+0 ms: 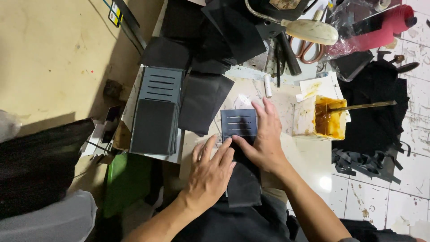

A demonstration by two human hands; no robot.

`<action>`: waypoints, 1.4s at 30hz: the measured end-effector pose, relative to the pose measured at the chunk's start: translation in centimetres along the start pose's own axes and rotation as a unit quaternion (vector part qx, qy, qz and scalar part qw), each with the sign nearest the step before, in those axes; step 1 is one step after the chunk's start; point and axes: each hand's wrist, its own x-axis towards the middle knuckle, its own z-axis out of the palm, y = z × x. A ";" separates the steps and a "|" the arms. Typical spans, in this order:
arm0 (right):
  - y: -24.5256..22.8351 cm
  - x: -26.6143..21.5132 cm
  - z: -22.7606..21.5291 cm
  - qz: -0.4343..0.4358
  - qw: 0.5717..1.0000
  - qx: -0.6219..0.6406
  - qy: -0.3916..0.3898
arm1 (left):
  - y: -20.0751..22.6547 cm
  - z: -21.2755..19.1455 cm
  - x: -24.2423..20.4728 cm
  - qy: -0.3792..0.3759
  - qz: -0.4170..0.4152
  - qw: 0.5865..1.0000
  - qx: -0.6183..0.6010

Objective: The person sits at a workshop table and applies yellow adhesive from an open box onto dark fabric pieces using a small stick applicator. They spread the glue along the edge of each piece, then fold and press the fabric pieces together by hand, working through pieces one at a time.

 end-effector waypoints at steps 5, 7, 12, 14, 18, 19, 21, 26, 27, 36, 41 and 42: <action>0.2 0.1 0.5 0.013 0.999 -0.021 -0.029 | -0.7 0.8 0.0 -0.043 0.001 0.998 0.036; 1.1 -0.1 0.2 0.024 0.999 -0.018 -0.033 | -0.9 0.7 -0.1 -0.042 0.008 0.998 0.053; 3.2 -0.7 -0.7 0.026 0.999 -0.022 -0.021 | -0.7 -0.7 0.7 -0.062 0.030 0.996 0.052; 2.9 -0.8 -1.6 0.025 0.999 -0.021 -0.027 | -0.9 -0.7 0.8 -0.066 0.019 0.997 0.021; 2.2 -0.9 -3.2 0.047 0.996 0.074 -0.024 | -1.2 -0.2 0.1 -0.033 -0.059 0.993 -0.096; 1.2 -1.1 -3.5 0.047 0.996 0.074 -0.025 | -0.6 -1.2 0.3 -0.032 -0.060 0.993 -0.097; -0.8 -1.5 -4.2 0.160 0.978 0.132 -0.020 | 0.6 -3.3 0.7 0.054 -0.107 0.951 -0.286; -1.9 -1.6 -4.0 0.138 0.982 0.124 -0.038 | -0.1 -0.5 0.7 0.034 -0.284 0.800 -0.527; -2.4 -1.4 -4.4 0.147 0.980 0.125 -0.041 | -0.6 0.1 0.8 0.062 -0.309 0.791 -0.525; 5.0 4.9 -0.4 0.024 0.982 -0.185 0.005 | 0.3 0.9 2.2 0.055 -0.142 0.982 -0.109; 2.7 4.1 -3.4 -0.002 0.991 -0.125 0.056 | 0.4 2.9 3.1 0.035 -0.166 0.985 -0.007; 1.2 3.6 -4.8 0.002 0.996 -0.063 0.059 | 0.3 3.3 3.3 0.016 -0.182 0.983 -0.013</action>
